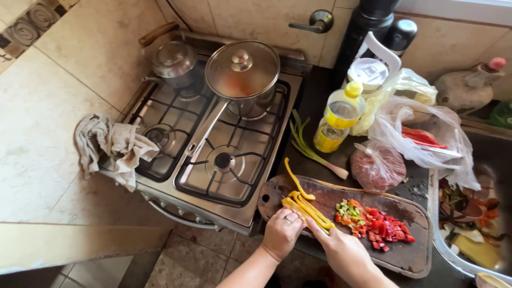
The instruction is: Washing bell peppers in a sink and dicing them on a wooden cutting board.
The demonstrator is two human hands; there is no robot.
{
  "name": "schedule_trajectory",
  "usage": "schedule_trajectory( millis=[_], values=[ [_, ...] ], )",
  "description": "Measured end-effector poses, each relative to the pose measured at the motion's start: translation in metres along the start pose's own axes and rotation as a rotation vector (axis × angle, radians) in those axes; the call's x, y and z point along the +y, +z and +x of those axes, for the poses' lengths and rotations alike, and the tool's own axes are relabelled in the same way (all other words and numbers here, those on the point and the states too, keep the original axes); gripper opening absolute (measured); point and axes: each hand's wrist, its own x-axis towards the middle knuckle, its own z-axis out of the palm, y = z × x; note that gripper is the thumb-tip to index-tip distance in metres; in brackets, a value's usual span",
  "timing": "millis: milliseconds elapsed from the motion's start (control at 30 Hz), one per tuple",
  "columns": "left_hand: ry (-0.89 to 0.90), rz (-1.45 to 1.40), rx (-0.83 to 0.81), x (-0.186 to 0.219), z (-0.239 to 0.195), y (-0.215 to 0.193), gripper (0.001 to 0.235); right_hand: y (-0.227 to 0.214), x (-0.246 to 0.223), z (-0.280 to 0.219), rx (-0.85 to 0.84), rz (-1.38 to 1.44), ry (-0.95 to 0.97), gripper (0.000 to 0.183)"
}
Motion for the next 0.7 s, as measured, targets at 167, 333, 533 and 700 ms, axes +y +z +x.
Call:
schedule_trajectory(
  millis=[167, 333, 533, 700],
  values=[
    [-0.012, 0.013, 0.009, -0.004, -0.010, 0.010, 0.017, -0.009, -0.006, 0.025, -0.049, -0.019, -0.010, 0.076],
    [-0.042, -0.018, 0.032, -0.004, -0.010, 0.010, 0.021, -0.004, -0.007, 0.036, -0.030, 0.016, -0.006, 0.074],
    [-0.047, 0.000, 0.017, -0.005, -0.015, 0.014, 0.006, -0.002, 0.018, -0.010, -0.134, -0.031, 0.068, 0.071],
    [-0.038, 0.009, 0.001, -0.004, -0.013, 0.012, 0.008, 0.010, 0.048, -0.058, -0.328, -0.105, 0.093, 0.086]
  ],
)
